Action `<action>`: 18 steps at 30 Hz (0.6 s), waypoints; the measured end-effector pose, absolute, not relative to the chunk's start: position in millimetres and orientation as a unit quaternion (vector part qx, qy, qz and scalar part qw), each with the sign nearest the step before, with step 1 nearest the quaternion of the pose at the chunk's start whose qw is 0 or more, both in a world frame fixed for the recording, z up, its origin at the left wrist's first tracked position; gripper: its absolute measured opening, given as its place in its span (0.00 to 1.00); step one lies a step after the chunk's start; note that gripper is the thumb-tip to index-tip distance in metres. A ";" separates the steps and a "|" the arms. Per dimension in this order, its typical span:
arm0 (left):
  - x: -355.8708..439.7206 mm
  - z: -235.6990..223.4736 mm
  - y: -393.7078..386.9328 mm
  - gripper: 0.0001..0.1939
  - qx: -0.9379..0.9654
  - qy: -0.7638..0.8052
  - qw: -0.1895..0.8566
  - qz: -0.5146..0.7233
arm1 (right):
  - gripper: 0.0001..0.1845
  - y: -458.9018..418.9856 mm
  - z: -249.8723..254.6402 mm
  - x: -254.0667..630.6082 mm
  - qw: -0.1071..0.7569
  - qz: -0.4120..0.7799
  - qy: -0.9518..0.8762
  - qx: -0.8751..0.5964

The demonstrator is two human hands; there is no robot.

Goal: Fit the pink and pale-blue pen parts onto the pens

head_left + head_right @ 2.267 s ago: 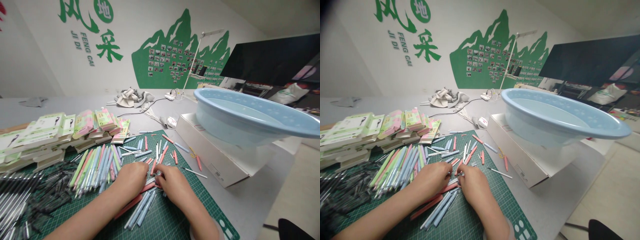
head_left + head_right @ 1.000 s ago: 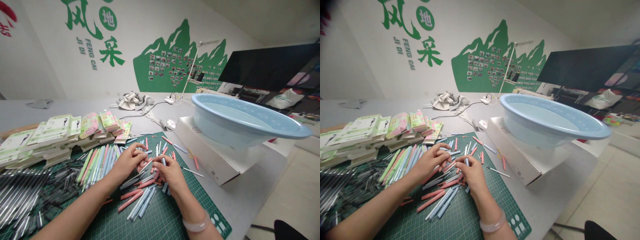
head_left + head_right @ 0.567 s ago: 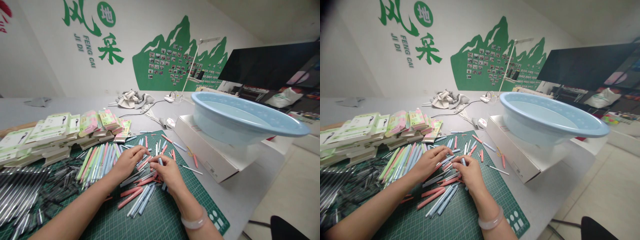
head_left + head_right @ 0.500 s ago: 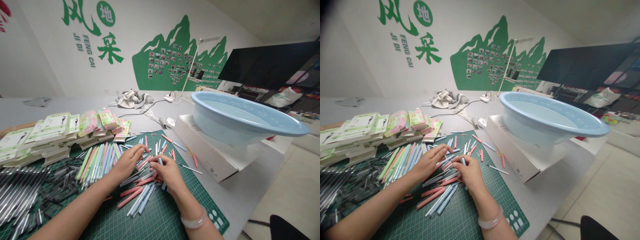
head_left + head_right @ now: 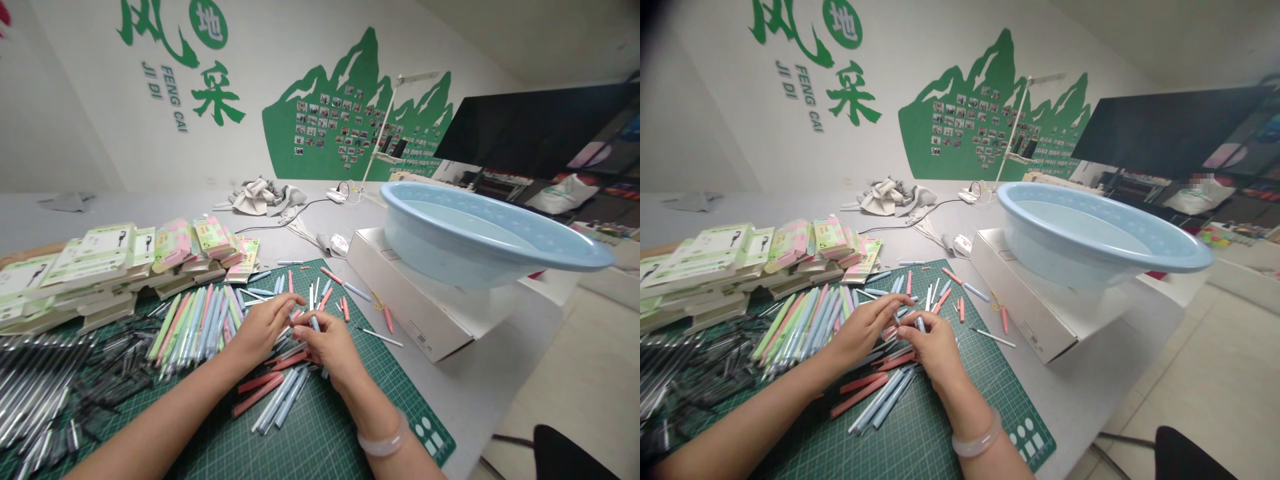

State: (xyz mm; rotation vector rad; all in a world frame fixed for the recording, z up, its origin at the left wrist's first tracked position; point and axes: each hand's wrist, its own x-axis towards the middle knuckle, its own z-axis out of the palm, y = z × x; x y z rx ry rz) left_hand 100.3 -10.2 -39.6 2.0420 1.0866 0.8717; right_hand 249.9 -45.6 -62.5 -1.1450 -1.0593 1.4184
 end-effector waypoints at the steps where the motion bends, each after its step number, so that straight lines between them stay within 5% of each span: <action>1: 100.4 -40.1 -10.2 0.19 0.784 0.411 0.325 0.334 | 0.09 -46.0 -62.4 249.5 0.495 0.596 -0.430 -0.464; 5: 98.5 -40.3 -10.6 0.21 0.777 0.396 0.354 0.337 | 0.12 -48.0 -62.7 248.9 0.494 0.646 -0.392 -0.429; 11: 95.5 -32.6 -12.2 0.30 0.668 0.369 0.533 0.365 | 0.14 -47.4 -62.3 251.3 0.496 0.697 -0.356 -0.377; 18: 94.8 -33.6 -10.3 0.19 0.719 0.390 0.448 0.361 | 0.14 -47.7 -59.9 253.3 0.490 0.737 -0.322 -0.336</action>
